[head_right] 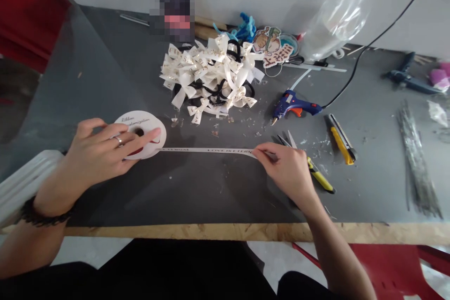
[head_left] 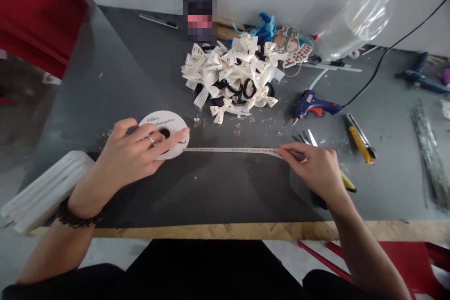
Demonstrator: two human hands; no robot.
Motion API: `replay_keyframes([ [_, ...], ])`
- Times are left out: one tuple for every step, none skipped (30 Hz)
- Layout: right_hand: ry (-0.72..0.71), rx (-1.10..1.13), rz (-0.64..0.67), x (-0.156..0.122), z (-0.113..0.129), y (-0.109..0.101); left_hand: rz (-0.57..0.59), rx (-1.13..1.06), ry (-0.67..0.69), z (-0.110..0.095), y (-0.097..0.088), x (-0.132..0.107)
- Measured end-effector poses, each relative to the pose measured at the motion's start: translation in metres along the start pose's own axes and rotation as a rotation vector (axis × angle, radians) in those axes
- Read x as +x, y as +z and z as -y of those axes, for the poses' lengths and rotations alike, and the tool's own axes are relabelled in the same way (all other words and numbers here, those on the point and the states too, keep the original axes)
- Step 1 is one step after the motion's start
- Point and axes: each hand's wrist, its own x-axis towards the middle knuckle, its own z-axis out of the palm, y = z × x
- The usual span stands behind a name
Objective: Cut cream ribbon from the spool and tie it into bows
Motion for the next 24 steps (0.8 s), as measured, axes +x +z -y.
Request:
replay_keyframes([
  [0.028, 0.035, -0.002, 0.001, -0.004, -0.005, -0.025, -0.013, 0.034, 0.002, 0.0, 0.0],
  [0.051, 0.087, 0.017, 0.002, -0.008, -0.01, -0.058, -0.033, 0.061, 0.004, 0.001, -0.001],
  [0.075, 0.157, 0.067, 0.002, -0.012, -0.014, -0.08, -0.053, 0.077, 0.005, 0.001, -0.001],
  [0.107, 0.224, 0.122, 0.003, -0.017, -0.019, -0.099, -0.065, 0.086, 0.005, 0.001, 0.0],
  [0.143, 0.275, 0.165, 0.004, -0.022, -0.022, -0.107, -0.065, 0.093, 0.006, 0.0, 0.0],
  [0.179, 0.31, 0.186, 0.005, -0.026, -0.025, -0.105, -0.054, 0.097, 0.005, -0.001, 0.001],
  [0.212, 0.327, 0.18, 0.005, -0.03, -0.026, -0.108, -0.036, 0.102, 0.005, -0.003, 0.002],
  [0.234, 0.333, 0.155, 0.006, -0.034, -0.028, -0.104, -0.015, 0.104, 0.004, -0.004, 0.002],
  [0.247, 0.339, 0.123, 0.007, -0.037, -0.028, -0.091, -0.003, 0.102, 0.004, -0.006, 0.003],
  [0.25, 0.348, 0.101, 0.007, -0.04, -0.029, -0.074, -0.011, 0.095, 0.003, -0.008, 0.003],
  [0.242, 0.355, 0.087, 0.007, -0.042, -0.029, -0.057, -0.041, 0.078, 0.003, -0.01, 0.003],
  [0.227, 0.353, 0.077, 0.008, -0.044, -0.03, -0.042, -0.089, 0.056, 0.004, -0.011, 0.003],
  [0.21, 0.343, 0.068, 0.008, -0.045, -0.031, -0.031, -0.144, 0.031, 0.004, -0.011, 0.003],
  [0.191, 0.323, 0.06, 0.008, -0.047, -0.032, -0.026, -0.191, 0.007, 0.005, -0.01, 0.003],
  [0.179, 0.3, 0.048, 0.008, -0.048, -0.033, -0.026, -0.218, -0.009, 0.005, -0.009, 0.002],
  [0.176, 0.283, 0.031, 0.009, -0.05, -0.034, -0.019, -0.216, -0.013, 0.006, -0.007, 0.001],
  [0.182, 0.275, 0.018, 0.009, -0.052, -0.035, -0.007, -0.192, -0.009, 0.006, -0.005, 0.001],
  [0.193, 0.275, 0.012, 0.009, -0.054, -0.036, 0.004, -0.158, -0.001, 0.005, -0.004, 0.0],
  [0.201, 0.275, 0.01, 0.009, -0.056, -0.037, 0.011, -0.132, 0.006, 0.005, -0.002, -0.001],
  [0.2, 0.273, 0.012, 0.009, -0.059, -0.038, 0.017, -0.122, 0.007, 0.005, -0.002, -0.001],
  [0.187, 0.265, 0.017, 0.008, -0.062, -0.038, 0.018, -0.127, 0.005, 0.004, -0.002, -0.001],
  [0.162, 0.251, 0.029, 0.007, -0.065, -0.039, 0.018, -0.138, 0.003, 0.003, -0.003, -0.001],
  [0.133, 0.227, 0.043, 0.006, -0.068, -0.039, 0.017, -0.14, 0.002, 0.002, -0.005, -0.001],
  [0.107, 0.199, 0.055, 0.005, -0.071, -0.04, 0.02, -0.126, 0.003, 0.001, -0.007, -0.001],
])
